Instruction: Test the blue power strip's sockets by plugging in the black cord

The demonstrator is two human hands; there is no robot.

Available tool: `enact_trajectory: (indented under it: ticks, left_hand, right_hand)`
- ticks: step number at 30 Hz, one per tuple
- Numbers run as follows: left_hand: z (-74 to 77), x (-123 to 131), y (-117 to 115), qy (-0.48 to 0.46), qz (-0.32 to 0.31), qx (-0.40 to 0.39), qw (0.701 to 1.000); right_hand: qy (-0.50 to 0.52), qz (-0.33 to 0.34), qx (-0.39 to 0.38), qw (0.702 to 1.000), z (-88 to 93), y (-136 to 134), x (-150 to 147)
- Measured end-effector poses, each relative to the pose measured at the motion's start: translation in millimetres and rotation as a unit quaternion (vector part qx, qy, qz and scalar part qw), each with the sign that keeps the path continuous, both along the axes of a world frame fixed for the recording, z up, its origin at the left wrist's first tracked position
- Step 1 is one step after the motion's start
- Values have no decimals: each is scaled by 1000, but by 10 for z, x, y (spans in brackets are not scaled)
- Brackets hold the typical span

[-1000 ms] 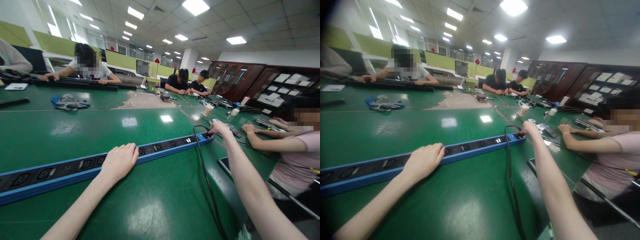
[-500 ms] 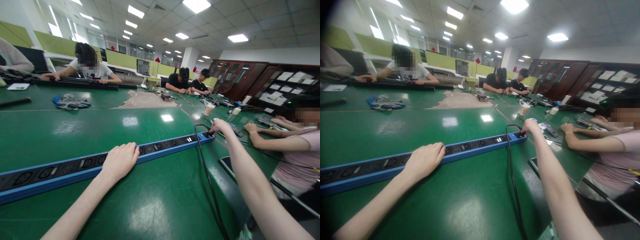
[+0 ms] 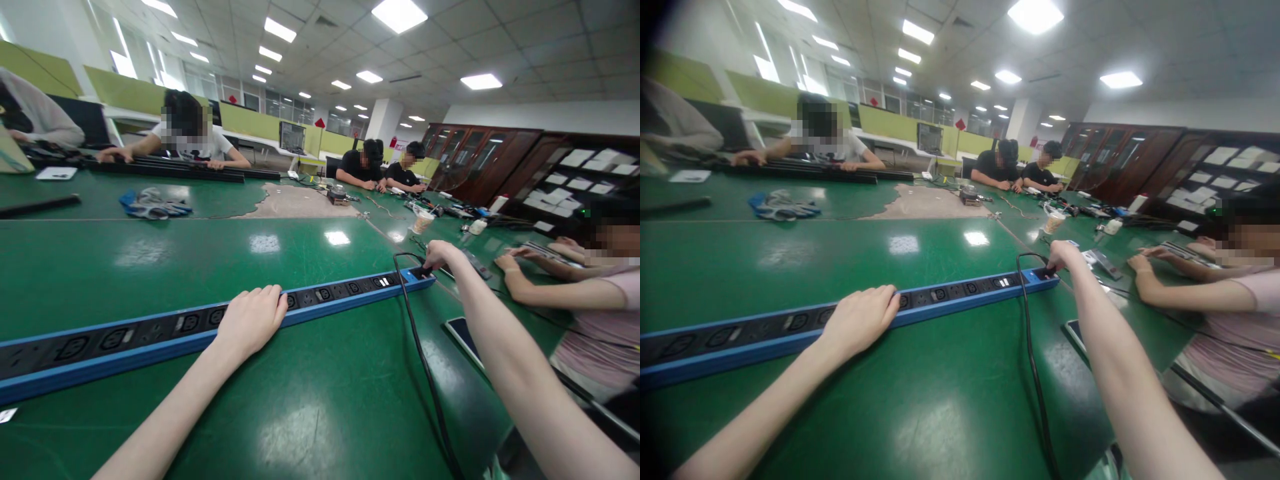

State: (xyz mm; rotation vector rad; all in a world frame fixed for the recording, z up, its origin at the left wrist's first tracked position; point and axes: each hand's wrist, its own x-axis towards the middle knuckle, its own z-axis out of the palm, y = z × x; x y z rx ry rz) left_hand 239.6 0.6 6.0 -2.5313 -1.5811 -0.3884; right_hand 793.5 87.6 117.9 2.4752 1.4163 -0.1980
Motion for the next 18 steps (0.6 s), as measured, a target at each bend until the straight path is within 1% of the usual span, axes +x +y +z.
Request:
enact_trajectory:
  ticks: [5,7,11,13,18]
  left_hand:
    - [-11,-11,-3,2,-5,11,1000]
    - [-9,-14,-5,1,-6,12,1000]
    - [6,-15,-16,-5,-5,11,1000]
    - [13,-14,-24,-6,-4,8,1000]
    - [17,-14,-35,-9,-11,17,1000]
  right_hand:
    - [-20,31,52,998,-90,-141,33]
    - [-20,30,48,998,-90,-147,29]
    - [-16,0,31,999,-59,-116,18]
    - [2,-7,40,999,-78,-137,37]
    - [87,12,113,990,-221,-275,182]
